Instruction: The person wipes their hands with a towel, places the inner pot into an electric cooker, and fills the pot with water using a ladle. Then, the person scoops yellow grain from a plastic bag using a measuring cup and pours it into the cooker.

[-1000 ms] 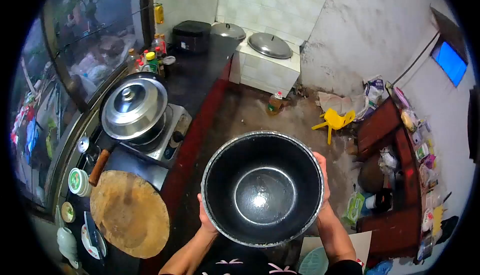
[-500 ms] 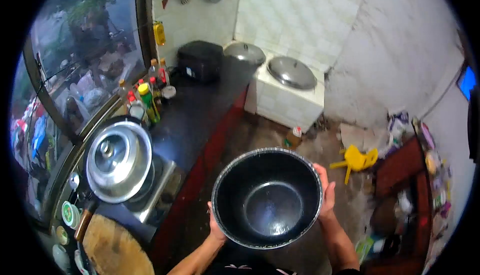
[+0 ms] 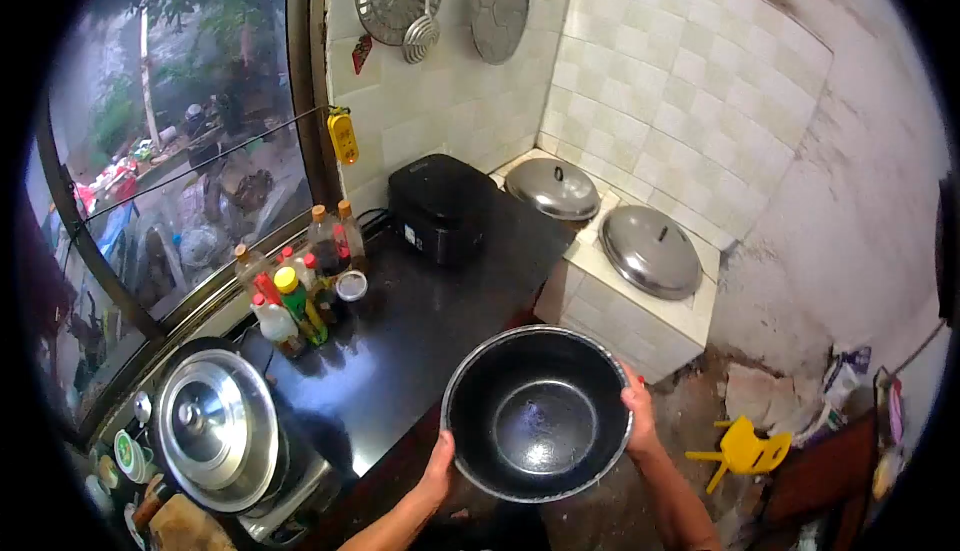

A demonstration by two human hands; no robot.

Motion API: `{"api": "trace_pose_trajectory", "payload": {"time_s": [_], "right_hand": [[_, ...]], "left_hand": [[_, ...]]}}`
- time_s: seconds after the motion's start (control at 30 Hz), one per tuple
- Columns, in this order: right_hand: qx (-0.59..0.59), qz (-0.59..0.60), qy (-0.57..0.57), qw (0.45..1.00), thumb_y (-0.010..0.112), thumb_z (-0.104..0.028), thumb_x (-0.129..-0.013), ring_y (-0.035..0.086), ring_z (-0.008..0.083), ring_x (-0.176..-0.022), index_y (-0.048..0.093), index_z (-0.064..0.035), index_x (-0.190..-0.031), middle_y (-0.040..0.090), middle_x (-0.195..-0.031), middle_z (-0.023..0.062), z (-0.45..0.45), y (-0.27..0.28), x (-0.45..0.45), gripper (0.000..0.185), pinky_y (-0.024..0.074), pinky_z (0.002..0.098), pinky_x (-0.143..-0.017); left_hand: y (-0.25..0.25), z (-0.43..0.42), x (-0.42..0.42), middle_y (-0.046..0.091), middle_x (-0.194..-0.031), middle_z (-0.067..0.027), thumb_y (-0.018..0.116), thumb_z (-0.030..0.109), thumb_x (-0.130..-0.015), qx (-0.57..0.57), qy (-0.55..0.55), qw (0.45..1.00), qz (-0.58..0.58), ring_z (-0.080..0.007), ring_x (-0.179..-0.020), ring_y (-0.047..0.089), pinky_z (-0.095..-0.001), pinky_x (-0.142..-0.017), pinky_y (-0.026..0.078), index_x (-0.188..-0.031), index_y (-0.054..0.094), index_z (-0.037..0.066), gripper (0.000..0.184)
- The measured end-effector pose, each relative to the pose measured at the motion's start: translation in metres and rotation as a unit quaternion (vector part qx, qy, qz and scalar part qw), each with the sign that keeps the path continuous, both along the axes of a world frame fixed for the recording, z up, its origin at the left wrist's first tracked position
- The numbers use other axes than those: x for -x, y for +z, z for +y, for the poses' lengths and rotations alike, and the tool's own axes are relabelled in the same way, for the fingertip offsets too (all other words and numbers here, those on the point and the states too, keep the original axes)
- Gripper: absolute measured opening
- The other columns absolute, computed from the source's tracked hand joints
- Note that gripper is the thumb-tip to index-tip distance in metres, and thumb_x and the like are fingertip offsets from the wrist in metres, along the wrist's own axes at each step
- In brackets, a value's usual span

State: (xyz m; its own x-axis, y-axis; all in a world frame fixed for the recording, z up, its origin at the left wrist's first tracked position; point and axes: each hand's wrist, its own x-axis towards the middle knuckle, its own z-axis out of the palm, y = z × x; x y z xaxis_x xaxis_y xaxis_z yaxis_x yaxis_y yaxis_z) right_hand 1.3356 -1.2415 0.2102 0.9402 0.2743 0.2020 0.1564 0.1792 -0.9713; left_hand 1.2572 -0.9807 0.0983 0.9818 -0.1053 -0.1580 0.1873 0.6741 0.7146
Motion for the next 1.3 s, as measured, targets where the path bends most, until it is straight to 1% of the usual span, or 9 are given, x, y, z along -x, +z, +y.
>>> {"api": "trace_pose_trajectory", "payload": {"time_s": [0.1,0.13,0.23,0.3,0.47,0.63,0.93,1.03,1.3], "right_hand": [[0.101,-0.102,0.070,0.987,0.047,-0.040,-0.085,0.036,0.0266,-0.130,0.038,0.0025,-0.137,0.040,-0.140,0.0147,0.012,-0.002,-0.082,0.068,0.0233,0.0367,-0.109],[0.142,-0.148,0.105,0.973,0.046,-0.039,-0.087,0.035,0.0279,-0.131,0.038,0.0014,-0.137,0.039,-0.141,0.0150,0.019,0.002,-0.110,0.064,0.0230,0.0374,-0.109],[0.220,-0.241,0.192,0.926,0.043,-0.032,-0.091,0.034,0.0297,-0.132,0.040,0.0009,-0.136,0.038,-0.142,0.0165,0.045,-0.007,-0.185,0.055,0.0223,0.0388,-0.110],[0.212,-0.184,0.293,0.914,0.045,-0.033,-0.093,0.035,0.0297,-0.132,0.041,0.0000,-0.135,0.039,-0.142,0.0170,0.060,-0.022,-0.246,0.054,0.0236,0.0375,-0.110],[0.408,-0.328,0.146,0.839,0.051,-0.039,-0.090,0.036,0.0340,-0.130,0.046,-0.0053,-0.132,0.039,-0.140,0.0172,0.103,-0.055,-0.398,0.053,0.0317,0.0475,-0.104],[0.502,-0.362,0.094,0.780,0.051,-0.043,-0.089,0.028,0.0332,-0.134,0.043,-0.0081,-0.134,0.034,-0.143,0.0137,0.160,-0.071,-0.501,0.058,0.0283,0.0591,-0.101],[0.544,-0.427,0.073,0.719,0.051,-0.038,-0.090,0.031,0.0312,-0.132,0.048,-0.0050,-0.129,0.042,-0.137,0.0111,0.202,-0.087,-0.545,0.052,0.0278,0.0558,-0.101],[0.518,-0.457,0.071,0.720,0.052,-0.034,-0.090,0.034,0.0306,-0.130,0.053,-0.0033,-0.122,0.048,-0.130,0.0102,0.205,-0.091,-0.548,0.045,0.0288,0.0542,-0.100],[0.478,-0.491,0.117,0.719,0.059,-0.031,-0.085,0.036,0.0297,-0.129,0.049,-0.0049,-0.123,0.048,-0.129,0.0099,0.195,-0.086,-0.562,0.047,0.0294,0.0566,-0.100]], "left_hand": [[0.004,-0.007,-0.043,0.044,-0.136,-0.0139,0.051,0.043,-0.093,-0.032,-0.007,0.995,0.098,-0.0302,-0.125,0.042,-0.0462,-0.105,0.032,-0.139,0.032,0.006,0.062],[0.003,-0.013,-0.053,0.047,-0.132,-0.0150,0.059,0.030,-0.091,-0.053,0.041,0.990,0.122,-0.0314,-0.121,0.045,-0.0477,-0.102,0.037,-0.136,0.034,0.005,0.057],[-0.006,-0.017,-0.088,0.048,-0.130,-0.0157,0.058,0.024,-0.091,-0.017,0.141,0.973,0.182,-0.0317,-0.119,0.047,-0.0477,-0.100,0.039,-0.135,0.034,0.004,0.054],[-0.011,-0.020,-0.110,0.049,-0.129,-0.0165,0.058,0.016,-0.088,0.005,0.228,0.946,0.231,-0.0335,-0.116,0.049,-0.0492,-0.098,0.041,-0.133,0.037,0.006,0.049],[-0.079,-0.012,-0.135,0.049,-0.128,-0.0136,0.051,0.003,-0.084,-0.042,0.393,0.896,0.201,-0.0305,-0.112,0.051,-0.0456,-0.096,0.043,-0.135,0.036,0.008,0.054],[-0.069,-0.003,-0.157,0.050,-0.127,-0.0126,0.048,-0.004,-0.082,-0.163,0.474,0.834,0.232,-0.0264,-0.111,0.051,-0.0373,-0.095,0.042,-0.135,0.037,0.006,0.055],[-0.137,0.043,-0.156,0.057,-0.121,-0.0098,0.054,-0.003,-0.077,-0.204,0.465,0.806,0.305,-0.0207,-0.108,0.053,-0.0309,-0.093,0.041,-0.131,0.046,0.005,0.055],[-0.124,0.049,-0.162,0.060,-0.116,-0.0093,0.055,-0.003,-0.076,-0.300,0.432,0.789,0.318,-0.0199,-0.105,0.054,-0.0296,-0.092,0.041,-0.130,0.047,0.004,0.055],[-0.086,0.041,-0.190,0.058,-0.116,-0.0080,0.053,-0.005,-0.079,-0.230,0.474,0.797,0.294,-0.0204,-0.104,0.054,-0.0316,-0.093,0.041,-0.131,0.044,0.002,0.053]]}}
